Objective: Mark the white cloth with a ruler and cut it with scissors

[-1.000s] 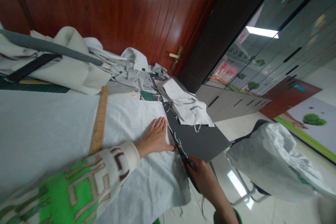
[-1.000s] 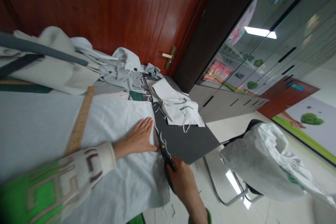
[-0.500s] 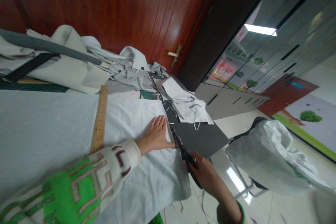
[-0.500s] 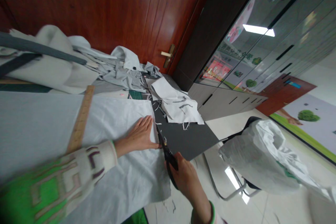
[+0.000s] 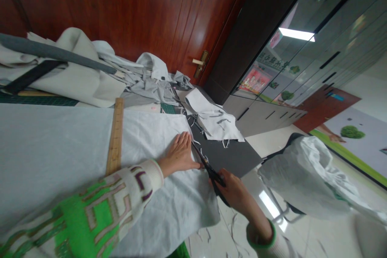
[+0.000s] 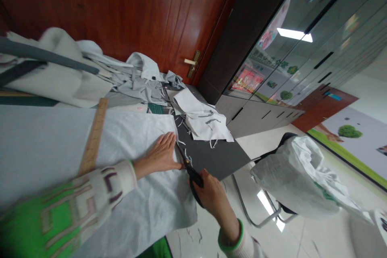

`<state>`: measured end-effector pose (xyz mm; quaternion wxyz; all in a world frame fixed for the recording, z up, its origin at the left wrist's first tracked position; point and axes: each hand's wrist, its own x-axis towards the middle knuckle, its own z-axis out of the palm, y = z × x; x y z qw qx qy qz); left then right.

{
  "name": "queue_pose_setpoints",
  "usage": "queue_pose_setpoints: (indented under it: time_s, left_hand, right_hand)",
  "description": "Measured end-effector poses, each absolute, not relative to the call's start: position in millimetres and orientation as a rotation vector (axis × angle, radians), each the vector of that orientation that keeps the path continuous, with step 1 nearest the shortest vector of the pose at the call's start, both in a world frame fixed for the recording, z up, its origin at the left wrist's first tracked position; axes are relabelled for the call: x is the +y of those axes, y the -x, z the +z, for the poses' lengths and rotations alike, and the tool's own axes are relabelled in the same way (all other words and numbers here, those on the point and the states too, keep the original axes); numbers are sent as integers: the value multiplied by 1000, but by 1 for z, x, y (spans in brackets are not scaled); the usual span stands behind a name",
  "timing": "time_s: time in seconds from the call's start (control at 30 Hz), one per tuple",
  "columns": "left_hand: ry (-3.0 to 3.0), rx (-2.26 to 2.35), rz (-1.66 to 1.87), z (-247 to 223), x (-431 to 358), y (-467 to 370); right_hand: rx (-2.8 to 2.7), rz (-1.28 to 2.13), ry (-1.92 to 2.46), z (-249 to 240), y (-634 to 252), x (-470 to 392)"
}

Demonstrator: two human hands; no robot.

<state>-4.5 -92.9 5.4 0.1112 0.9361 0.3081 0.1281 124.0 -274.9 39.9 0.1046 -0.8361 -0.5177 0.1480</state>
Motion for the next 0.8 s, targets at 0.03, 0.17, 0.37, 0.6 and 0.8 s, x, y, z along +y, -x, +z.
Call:
queue_pose_setpoints:
  time_s: [0.03,0.17,0.37,0.6,0.8]
  left_hand:
    - [-2742,917,371,6,-94,5]
    - [-2721,949,359,7,-96,6]
    - [-2712,954,369,6,-96,5]
    - [-2711,958,336,10,-97,6]
    - [-2713,959,334,11,-97,8]
  right_hand:
    - [-1526,429,2464,39,-125,-273]
    - [-1488,431,2467,34,-133,-269]
    - [-1542,248,2443,25,-137,-267]
    - [-1523,311,2541,29,-130,-257]
    - [-1521,297,2574,32,-126,-250]
